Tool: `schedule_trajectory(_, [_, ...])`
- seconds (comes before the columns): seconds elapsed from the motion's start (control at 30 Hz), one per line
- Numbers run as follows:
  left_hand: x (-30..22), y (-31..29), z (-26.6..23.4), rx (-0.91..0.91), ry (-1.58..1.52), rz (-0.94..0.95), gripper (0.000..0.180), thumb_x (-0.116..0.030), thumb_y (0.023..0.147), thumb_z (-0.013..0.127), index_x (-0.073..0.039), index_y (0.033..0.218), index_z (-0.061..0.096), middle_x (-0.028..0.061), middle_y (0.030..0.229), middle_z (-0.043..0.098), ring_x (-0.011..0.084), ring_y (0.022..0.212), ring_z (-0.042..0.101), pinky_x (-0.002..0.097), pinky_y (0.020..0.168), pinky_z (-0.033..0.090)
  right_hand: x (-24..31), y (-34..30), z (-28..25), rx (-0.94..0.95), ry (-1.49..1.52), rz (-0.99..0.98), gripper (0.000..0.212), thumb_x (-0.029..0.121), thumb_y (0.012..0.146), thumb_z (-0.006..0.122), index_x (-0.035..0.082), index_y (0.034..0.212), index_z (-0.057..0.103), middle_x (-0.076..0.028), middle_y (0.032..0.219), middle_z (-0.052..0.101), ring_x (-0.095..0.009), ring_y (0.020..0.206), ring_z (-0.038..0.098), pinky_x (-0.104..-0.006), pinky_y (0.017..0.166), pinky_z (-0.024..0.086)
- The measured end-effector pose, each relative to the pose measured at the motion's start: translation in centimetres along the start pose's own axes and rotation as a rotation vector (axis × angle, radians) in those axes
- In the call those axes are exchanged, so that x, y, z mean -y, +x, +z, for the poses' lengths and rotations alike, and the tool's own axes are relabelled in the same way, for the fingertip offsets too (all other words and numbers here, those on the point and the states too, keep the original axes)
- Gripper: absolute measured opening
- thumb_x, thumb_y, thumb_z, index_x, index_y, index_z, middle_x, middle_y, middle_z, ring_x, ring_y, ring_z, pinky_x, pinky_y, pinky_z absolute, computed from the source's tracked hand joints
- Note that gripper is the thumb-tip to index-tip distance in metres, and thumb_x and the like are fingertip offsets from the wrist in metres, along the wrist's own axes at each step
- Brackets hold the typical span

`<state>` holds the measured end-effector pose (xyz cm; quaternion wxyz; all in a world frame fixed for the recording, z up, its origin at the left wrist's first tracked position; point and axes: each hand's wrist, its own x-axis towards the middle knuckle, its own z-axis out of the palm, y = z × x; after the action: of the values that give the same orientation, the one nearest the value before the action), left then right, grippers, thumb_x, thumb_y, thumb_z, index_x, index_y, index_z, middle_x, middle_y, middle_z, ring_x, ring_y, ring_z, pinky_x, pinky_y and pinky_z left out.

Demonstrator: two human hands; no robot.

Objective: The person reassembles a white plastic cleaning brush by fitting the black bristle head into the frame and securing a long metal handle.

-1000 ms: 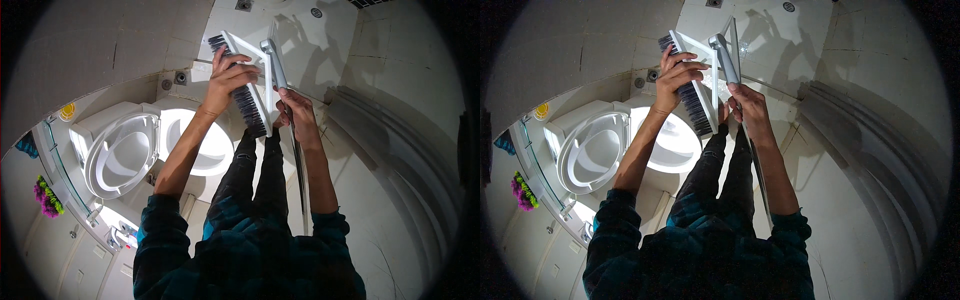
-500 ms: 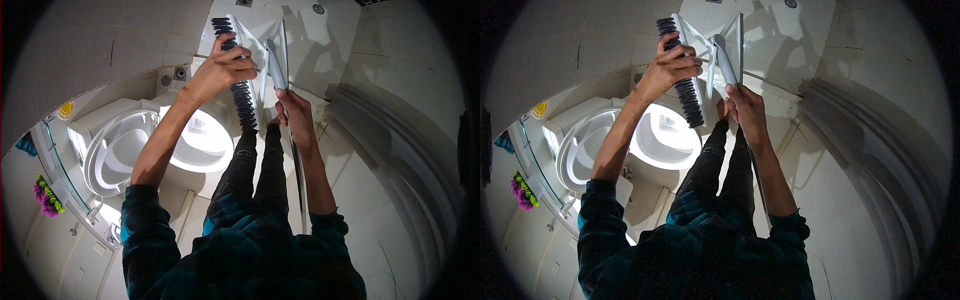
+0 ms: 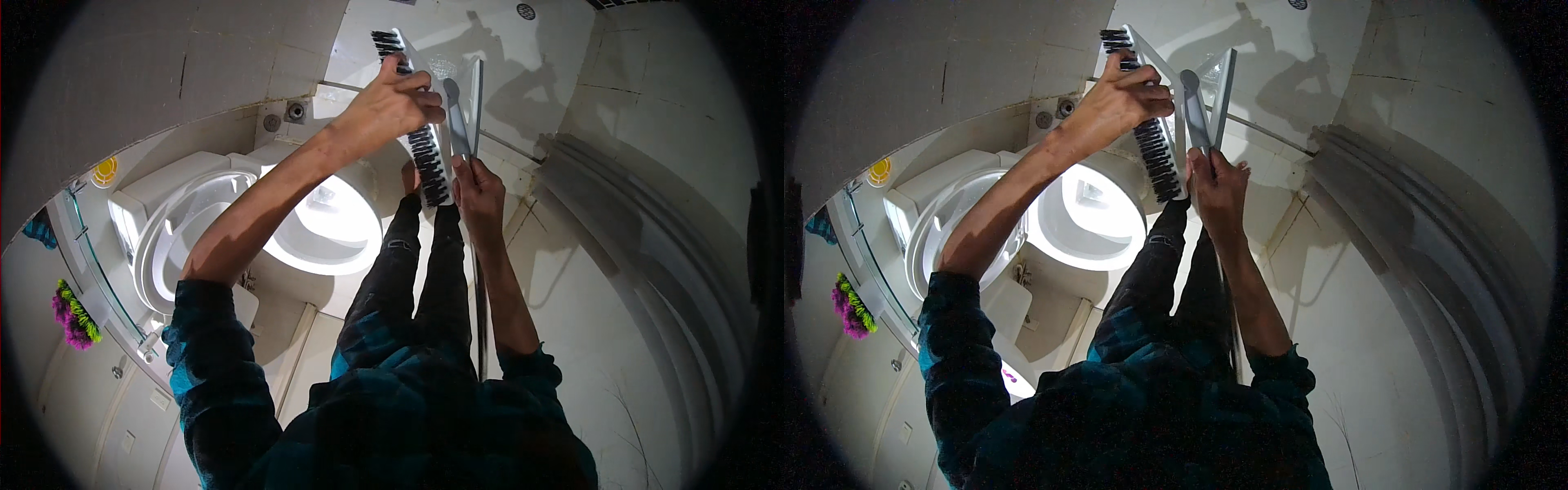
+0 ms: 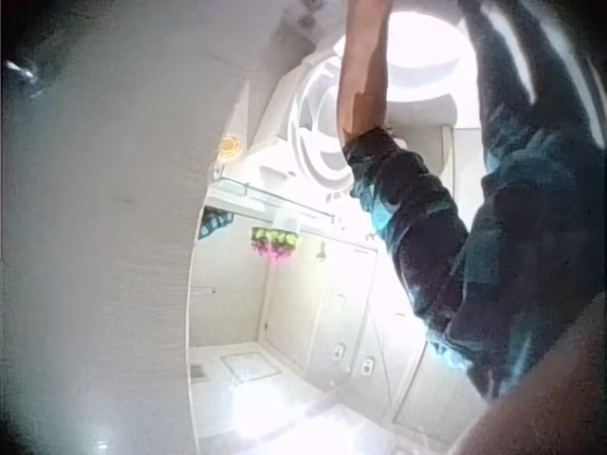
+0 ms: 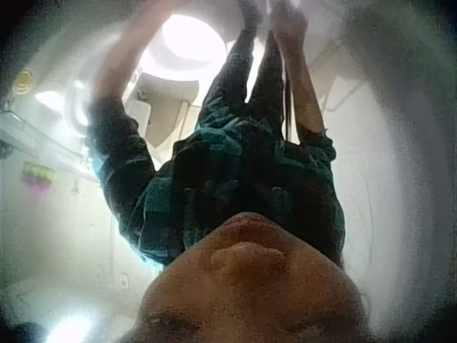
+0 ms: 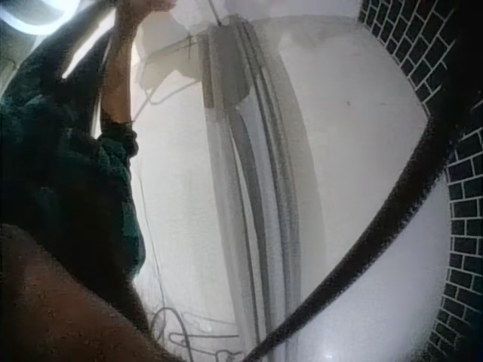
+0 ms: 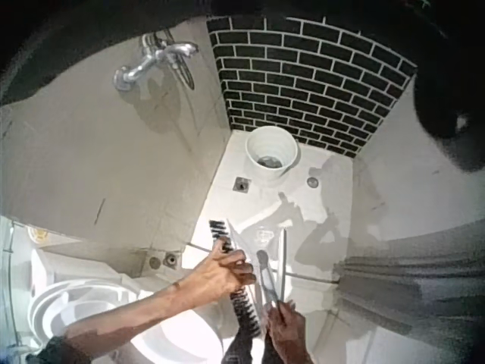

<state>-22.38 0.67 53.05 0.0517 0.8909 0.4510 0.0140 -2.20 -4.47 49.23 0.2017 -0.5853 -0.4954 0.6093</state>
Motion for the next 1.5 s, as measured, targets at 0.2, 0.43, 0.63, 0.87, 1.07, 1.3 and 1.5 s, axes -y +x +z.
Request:
schedule_trajectory(0.2, [-0.1, -2.6, 2.2, -0.1, -0.208, -0.033, 0.017, -0.015, 0.063, 0.06, -0.019, 0.079, 0.064, -0.0111, 0.092, 0.058, 0.0097, 0.1, 0.047, 0.0446, 0.098, 0.024, 0.0, -1.3, 0.2, -0.054, -0.022, -0.051, 0.028, 0.025, 0.086, 0.054, 0.005, 0.067, 0.051, 0.005, 0.051, 0.039, -0.002, 0.045, 0.035, -0.0198, 0.041, 0.028])
schedule_trajectory(0.43, [-1.4, -2.6, 1.7, -0.217, -0.323, -0.048, 0.014, -0.012, 0.061, 0.06, -0.016, 0.075, 0.061, -0.0094, 0.081, 0.054, 0.0079, 0.093, 0.047, 0.0448, 0.096, 0.025, -0.7, -0.8, -0.8, -0.05, -0.168, -0.075, 0.021, 0.022, 0.085, 0.052, 0.002, 0.08, 0.055, -0.012, 0.061, 0.055, -0.024, 0.052, 0.051, -0.0321, 0.056, 0.042])
schedule_trajectory(0.63, [-2.2, -3.0, 1.7, -0.199, -0.353, -0.142, 0.016, -0.014, 0.059, 0.06, -0.016, 0.075, 0.059, -0.0096, 0.081, 0.054, 0.0085, 0.093, 0.047, 0.0441, 0.097, 0.024, -0.2, -0.9, -1.5, -0.003, -0.149, -0.077, 0.018, 0.018, 0.085, 0.053, 0.001, 0.08, 0.056, -0.013, 0.064, 0.055, -0.025, 0.053, 0.051, -0.031, 0.061, 0.041])
schedule_trajectory(0.87, [-2.2, -2.7, 0.1, -0.218, -0.356, -0.07, 0.015, -0.013, 0.059, 0.059, -0.016, 0.073, 0.058, -0.0084, 0.081, 0.054, 0.0095, 0.093, 0.048, 0.0429, 0.096, 0.024, 1.1, -0.8, -2.0, -0.097, -0.087, -0.068, 0.018, 0.016, 0.084, 0.055, -0.002, 0.083, 0.056, -0.013, 0.066, 0.056, -0.017, 0.055, 0.046, -0.028, 0.061, 0.038])
schedule_trajectory(1.07, [-0.9, -2.4, -0.9, -0.215, -0.421, -0.118, 0.019, -0.012, 0.06, 0.062, -0.018, 0.078, 0.065, -0.0075, 0.085, 0.061, 0.0134, 0.1, 0.049, 0.0442, 0.1, 0.023, 1.6, -0.9, -1.2, -0.067, 0.002, -0.077, 0.017, 0.016, 0.085, 0.055, -0.001, 0.083, 0.058, -0.009, 0.064, 0.056, -0.012, 0.055, 0.043, -0.0253, 0.059, 0.037])
schedule_trajectory(1.3, [0.9, -1.3, -1.3, -0.179, -0.429, 0.012, 0.022, -0.012, 0.054, 0.064, -0.018, 0.075, 0.065, -0.0054, 0.085, 0.061, 0.0145, 0.097, 0.051, 0.043, 0.1, 0.023, 0.5, -0.9, -1.9, -0.034, -0.11, -0.158, 0.019, 0.018, 0.085, 0.056, 0.0, 0.084, 0.059, -0.008, 0.06, 0.054, -0.01, 0.05, 0.042, -0.0247, 0.051, 0.037])
schedule_trajectory(1.5, [0.5, -0.9, -1.4, -0.115, -0.351, 0.029, 0.018, -0.014, 0.056, 0.061, -0.015, 0.074, 0.063, -0.0058, 0.085, 0.059, 0.0122, 0.096, 0.049, 0.0402, 0.097, 0.026, 0.8, -1.2, -1.5, 0.005, -0.079, -0.077, 0.017, 0.018, 0.085, 0.055, 0.001, 0.084, 0.057, -0.007, 0.057, 0.051, -0.014, 0.047, 0.044, -0.0256, 0.046, 0.037])
